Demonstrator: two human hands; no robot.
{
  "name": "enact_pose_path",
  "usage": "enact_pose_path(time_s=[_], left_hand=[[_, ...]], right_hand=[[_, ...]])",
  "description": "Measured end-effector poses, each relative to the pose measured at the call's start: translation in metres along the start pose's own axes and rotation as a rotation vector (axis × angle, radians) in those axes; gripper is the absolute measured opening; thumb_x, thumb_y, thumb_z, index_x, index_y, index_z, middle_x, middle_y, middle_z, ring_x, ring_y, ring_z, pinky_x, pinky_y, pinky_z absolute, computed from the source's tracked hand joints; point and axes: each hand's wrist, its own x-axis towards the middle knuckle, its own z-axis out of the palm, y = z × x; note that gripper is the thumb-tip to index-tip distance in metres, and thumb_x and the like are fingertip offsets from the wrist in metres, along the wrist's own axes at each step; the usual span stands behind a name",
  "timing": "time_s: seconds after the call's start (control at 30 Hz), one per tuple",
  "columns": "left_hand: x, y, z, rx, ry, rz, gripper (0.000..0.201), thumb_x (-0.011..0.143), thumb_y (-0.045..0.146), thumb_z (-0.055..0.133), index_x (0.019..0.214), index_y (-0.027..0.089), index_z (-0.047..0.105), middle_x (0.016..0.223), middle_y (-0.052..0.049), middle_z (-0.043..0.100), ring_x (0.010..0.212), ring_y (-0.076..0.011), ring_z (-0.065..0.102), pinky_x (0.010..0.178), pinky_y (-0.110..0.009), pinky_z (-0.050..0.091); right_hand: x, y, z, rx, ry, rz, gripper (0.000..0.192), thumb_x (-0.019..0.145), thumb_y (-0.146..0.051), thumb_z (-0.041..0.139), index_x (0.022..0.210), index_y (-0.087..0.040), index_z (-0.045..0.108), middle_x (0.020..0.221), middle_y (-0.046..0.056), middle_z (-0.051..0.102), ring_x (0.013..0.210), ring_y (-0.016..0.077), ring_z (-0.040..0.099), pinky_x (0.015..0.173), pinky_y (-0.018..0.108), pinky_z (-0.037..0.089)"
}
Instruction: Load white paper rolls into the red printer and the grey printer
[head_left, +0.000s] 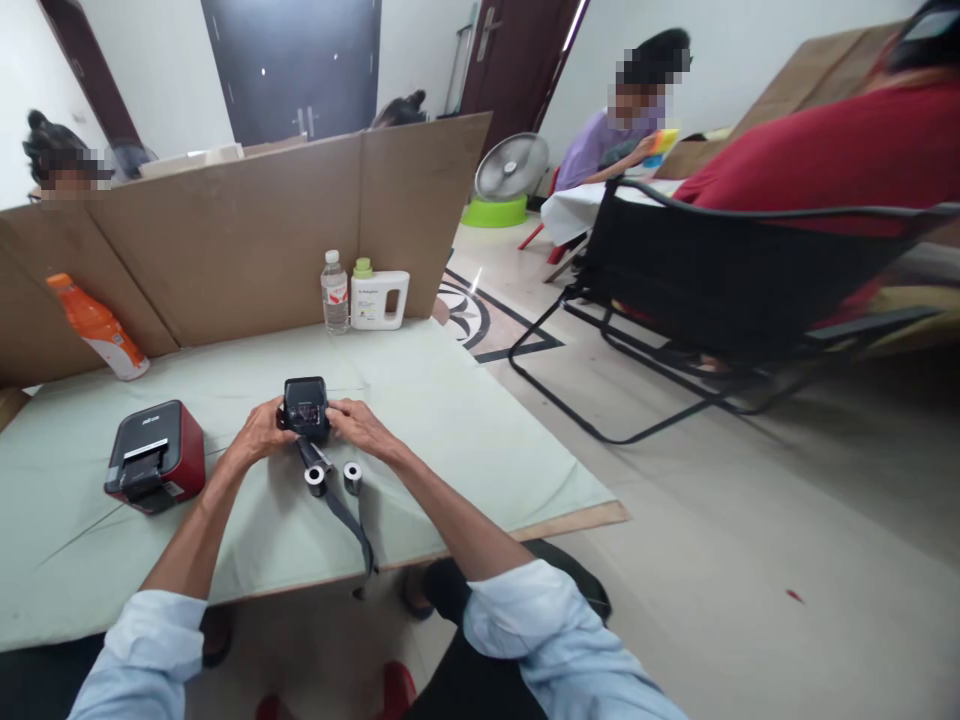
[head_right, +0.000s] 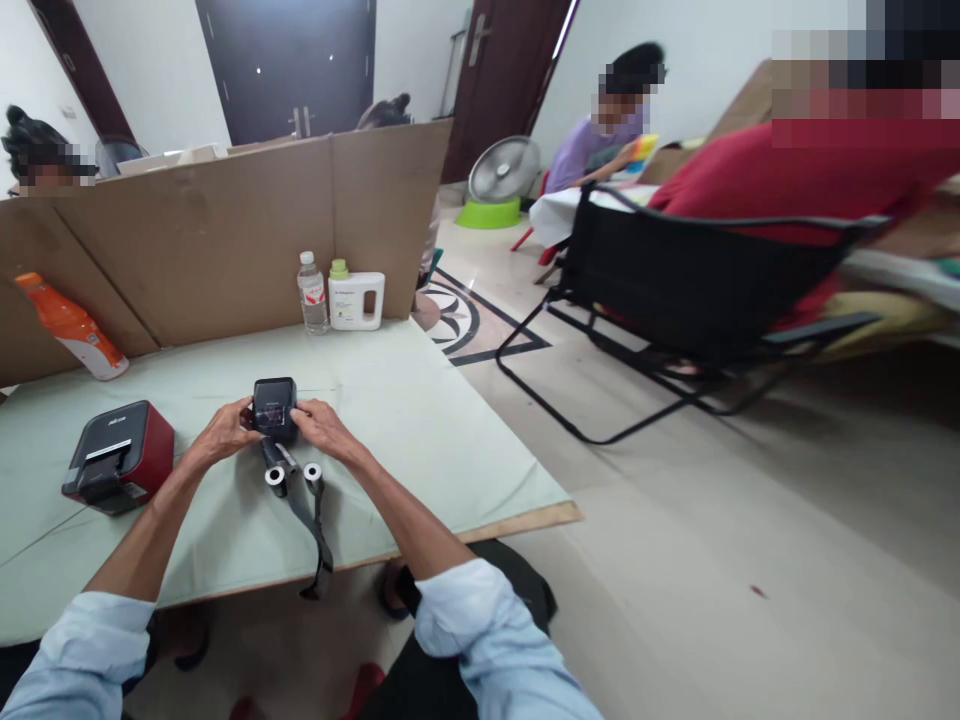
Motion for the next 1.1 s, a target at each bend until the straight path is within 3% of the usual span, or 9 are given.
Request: enact_pose_path(time_s=[0.17,0.33,0.43,0.63,0.83,1.0,1.1], left_hand=[[-0.031,-0.02,-0.017,0.0,0.044,-0.101,0.052,0.066,0.035,0.071,0.113,0.014,0.069,0.082,-0.001,0.069,0.074,-0.0191,0.06,0.069,-0.028,0.047],[-0.046,-0.036,-0.017,-0.074,0.064,-0.146,0.051,0.068,0.037,0.073,0.113,0.013,0.07,0.079,0.0,0.067,0.07,-0.0168,0.059,0.064,-0.025,0.045],[-0.049,-0.043,-0.011,-0.095,0.1,-0.149,0.052,0.066,0.038,0.077,0.111,0.013,0.072,0.081,-0.001,0.067,0.073,-0.0177,0.06,0.065,-0.026,0.047],[-0.051,-0.052,0.0,-0.143,0.207,-0.207,0.077,0.06,0.04,0.085,0.129,0.013,0.067,0.101,-0.008,0.071,0.082,-0.0231,0.067,0.075,-0.034,0.056],[-0.053,-0.049,0.01,-0.027,0.266,-0.159,0.069,0.065,0.033,0.084,0.13,0.017,0.066,0.111,-0.009,0.071,0.09,-0.0254,0.069,0.084,-0.038,0.058],[-0.063,-0.038,0.015,0.035,0.349,-0.139,0.074,0.067,0.031,0.084,0.135,0.016,0.06,0.113,-0.009,0.067,0.082,-0.0214,0.067,0.08,-0.038,0.059],[-0.076,-0.02,0.021,0.134,0.468,-0.106,0.063,0.074,0.03,0.078,0.132,0.016,0.06,0.112,-0.01,0.064,0.077,-0.0188,0.063,0.079,-0.037,0.058]], right_hand=[[0.006,-0.009,0.025,0.287,-0.137,0.053,0.034,0.095,-0.035,0.051,0.109,-0.016,0.075,0.088,0.004,0.068,0.083,0.0184,0.065,0.07,0.026,0.055],[0.005,-0.006,0.033,0.351,-0.152,0.099,0.043,0.095,-0.036,0.056,0.13,-0.017,0.073,0.093,0.005,0.072,0.088,0.0187,0.068,0.076,0.03,0.059],[0.005,0.001,0.034,0.368,-0.167,0.115,0.044,0.096,-0.039,0.058,0.129,-0.015,0.074,0.096,0.008,0.075,0.093,0.0203,0.069,0.08,0.032,0.06],[0.005,0.011,0.035,0.452,-0.196,0.107,0.048,0.093,-0.049,0.065,0.126,-0.016,0.074,0.111,0.011,0.076,0.104,0.0246,0.07,0.085,0.036,0.061],[0.001,0.008,0.034,0.473,-0.232,0.107,0.043,0.092,-0.044,0.065,0.124,-0.018,0.075,0.113,0.009,0.077,0.107,0.0258,0.072,0.089,0.038,0.061],[-0.002,0.005,0.031,0.453,-0.195,0.151,0.037,0.092,-0.04,0.064,0.116,-0.014,0.077,0.113,0.011,0.076,0.106,0.0256,0.072,0.084,0.035,0.061],[-0.006,0.001,0.024,0.382,-0.178,0.155,0.031,0.093,-0.038,0.06,0.102,-0.014,0.078,0.104,0.009,0.076,0.1,0.0239,0.072,0.077,0.03,0.06]])
